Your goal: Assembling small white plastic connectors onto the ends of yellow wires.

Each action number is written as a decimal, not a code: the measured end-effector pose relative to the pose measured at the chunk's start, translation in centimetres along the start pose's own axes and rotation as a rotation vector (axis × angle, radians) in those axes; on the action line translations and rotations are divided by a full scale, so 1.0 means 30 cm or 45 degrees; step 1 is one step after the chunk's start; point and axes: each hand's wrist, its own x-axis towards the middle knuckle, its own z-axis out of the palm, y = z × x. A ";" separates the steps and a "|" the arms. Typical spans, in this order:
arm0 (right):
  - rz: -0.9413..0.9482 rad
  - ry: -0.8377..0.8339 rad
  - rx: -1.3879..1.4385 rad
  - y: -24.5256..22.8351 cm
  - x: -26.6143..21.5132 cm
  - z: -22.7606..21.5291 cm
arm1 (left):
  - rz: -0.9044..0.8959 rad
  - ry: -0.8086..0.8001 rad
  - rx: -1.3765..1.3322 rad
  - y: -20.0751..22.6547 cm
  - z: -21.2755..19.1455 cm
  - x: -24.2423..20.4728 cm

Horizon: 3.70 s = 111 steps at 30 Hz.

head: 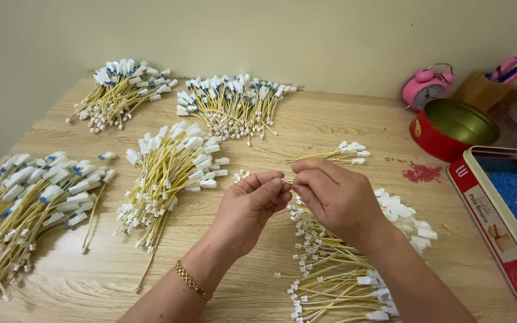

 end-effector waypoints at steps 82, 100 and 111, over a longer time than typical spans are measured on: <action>0.522 -0.571 -0.187 0.044 0.056 -0.246 | 0.189 -0.106 1.303 0.194 0.060 -0.110; 0.638 -0.452 0.470 -0.067 0.054 -0.028 | 0.415 -0.107 1.010 0.099 -0.015 -0.093; 1.064 -0.329 0.818 -0.059 0.023 -0.032 | 0.258 -0.043 0.470 0.012 -0.012 -0.071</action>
